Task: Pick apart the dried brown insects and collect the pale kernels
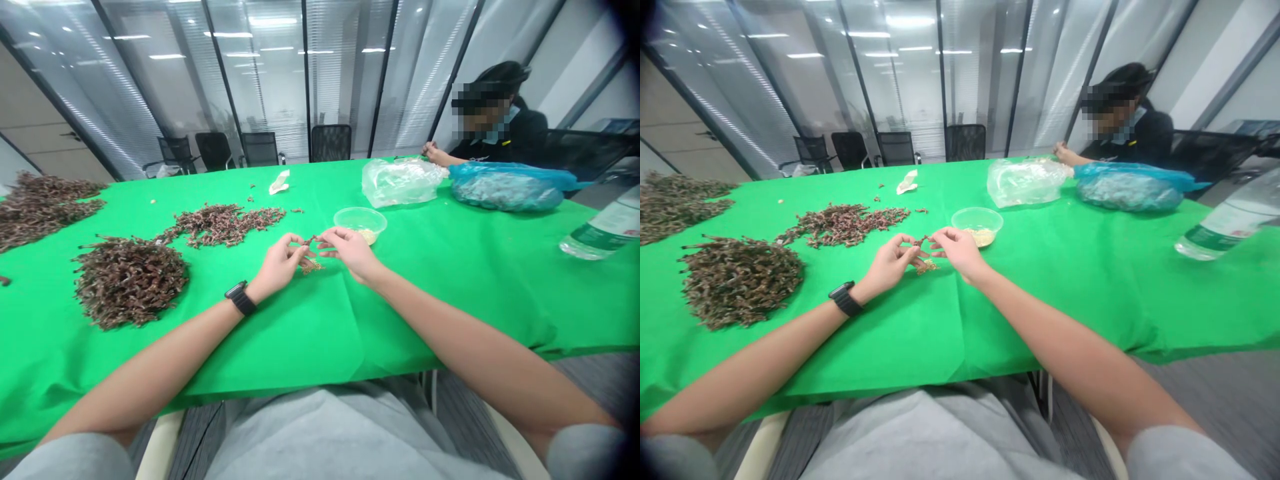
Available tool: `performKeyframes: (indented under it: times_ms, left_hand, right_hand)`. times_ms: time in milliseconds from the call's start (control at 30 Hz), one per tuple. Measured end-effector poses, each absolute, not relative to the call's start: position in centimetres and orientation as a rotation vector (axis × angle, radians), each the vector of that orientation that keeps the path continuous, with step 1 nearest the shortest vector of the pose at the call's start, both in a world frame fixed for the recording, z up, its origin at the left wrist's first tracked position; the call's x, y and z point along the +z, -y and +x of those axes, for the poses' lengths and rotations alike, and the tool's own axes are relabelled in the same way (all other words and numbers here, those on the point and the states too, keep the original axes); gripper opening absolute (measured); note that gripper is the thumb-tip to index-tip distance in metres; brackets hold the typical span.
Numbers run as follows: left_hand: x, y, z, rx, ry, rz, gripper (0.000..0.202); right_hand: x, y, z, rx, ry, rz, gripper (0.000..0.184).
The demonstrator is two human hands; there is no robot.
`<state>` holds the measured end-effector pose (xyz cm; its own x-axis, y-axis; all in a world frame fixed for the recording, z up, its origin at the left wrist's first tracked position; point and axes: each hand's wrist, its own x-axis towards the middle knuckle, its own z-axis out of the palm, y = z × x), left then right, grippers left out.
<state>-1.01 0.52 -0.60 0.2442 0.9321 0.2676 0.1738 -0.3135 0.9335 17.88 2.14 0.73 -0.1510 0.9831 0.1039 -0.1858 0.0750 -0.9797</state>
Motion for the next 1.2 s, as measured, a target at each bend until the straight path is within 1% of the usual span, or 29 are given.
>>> performKeyframes:
  times_ms: [133,233,300,433,500,667,867,1200]
  left_hand:
    - [-1.1,-0.4,-0.7,1.081,-1.064,1.777,0.038]
    - [-1.5,-0.5,-0.5,1.044,-1.059,1.759,0.035]
    - [-1.6,-0.6,-0.5,1.048,-1.035,1.729,0.034]
    - [-1.7,-0.6,-0.6,1.045,-0.991,1.724,0.033]
    - [-1.6,-0.5,-0.6,1.026,-0.989,1.757,0.032]
    - [-1.6,-0.1,-0.5,1.024,-1.003,1.838,0.032]
    - [-1.5,0.0,-0.6,1.021,-1.016,1.882,0.029]
    - [-0.8,0.6,-0.4,1.013,-1.003,1.886,0.035]
  right_hand:
    - [0.8,-2.0,17.7,1.315,1.262,-0.9,0.021]
    - [0.7,-2.0,17.5,1.278,1.323,-0.889,0.02]
    - [0.6,-1.9,17.5,1.168,1.43,-0.906,0.017]
    - [0.7,-1.5,17.7,0.8,1.721,-0.948,0.016]
    - [0.7,-1.2,17.7,0.726,1.804,-0.964,0.017]
    - [0.6,-0.8,17.7,0.695,1.884,-0.956,0.019]
    - [0.5,-0.9,17.7,0.558,1.952,-0.951,0.02]
    - [0.1,-1.1,17.7,0.467,1.992,-0.961,0.019]
